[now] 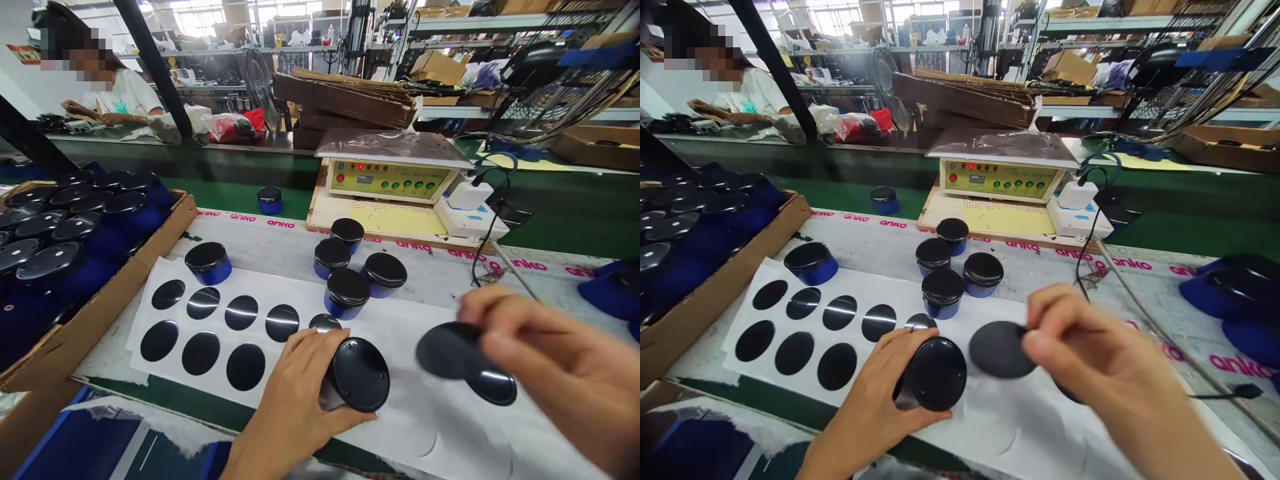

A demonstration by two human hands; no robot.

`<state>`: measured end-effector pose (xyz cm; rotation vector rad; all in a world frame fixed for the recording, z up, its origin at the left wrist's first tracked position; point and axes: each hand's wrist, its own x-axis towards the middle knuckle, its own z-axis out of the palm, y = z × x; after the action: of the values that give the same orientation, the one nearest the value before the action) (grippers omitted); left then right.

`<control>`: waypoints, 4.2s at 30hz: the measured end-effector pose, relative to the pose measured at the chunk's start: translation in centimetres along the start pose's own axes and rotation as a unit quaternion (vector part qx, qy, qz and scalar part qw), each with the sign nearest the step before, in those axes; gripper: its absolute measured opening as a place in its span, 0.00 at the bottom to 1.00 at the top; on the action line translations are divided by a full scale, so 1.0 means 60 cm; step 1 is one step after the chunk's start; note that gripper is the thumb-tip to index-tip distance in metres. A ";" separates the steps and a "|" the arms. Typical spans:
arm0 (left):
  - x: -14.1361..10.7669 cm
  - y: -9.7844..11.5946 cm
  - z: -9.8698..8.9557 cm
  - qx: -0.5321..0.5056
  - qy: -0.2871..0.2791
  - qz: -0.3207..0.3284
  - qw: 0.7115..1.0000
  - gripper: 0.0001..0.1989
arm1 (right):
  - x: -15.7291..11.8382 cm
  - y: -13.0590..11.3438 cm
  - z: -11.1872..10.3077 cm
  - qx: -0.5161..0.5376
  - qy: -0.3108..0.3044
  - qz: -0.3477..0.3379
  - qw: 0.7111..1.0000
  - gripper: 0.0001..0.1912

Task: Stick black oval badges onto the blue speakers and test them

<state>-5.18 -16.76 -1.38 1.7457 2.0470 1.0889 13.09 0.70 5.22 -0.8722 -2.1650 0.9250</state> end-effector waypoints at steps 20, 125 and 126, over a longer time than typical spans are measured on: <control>0.004 -0.006 0.005 0.034 0.012 0.036 0.999 0.37 | -0.037 -0.013 0.118 0.319 -0.204 0.218 0.900 0.17; -0.025 0.024 0.016 -0.150 0.033 -0.151 0.977 0.47 | -0.047 -0.020 0.121 0.304 -0.204 0.222 0.904 0.15; -0.025 0.024 0.016 -0.150 0.035 -0.154 0.976 0.47 | -0.047 -0.021 0.121 0.294 -0.201 0.214 0.910 0.16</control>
<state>-3.13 -17.78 -1.54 1.2174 1.9819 1.2888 8.99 -4.82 1.34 -0.9084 -1.8333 2.0009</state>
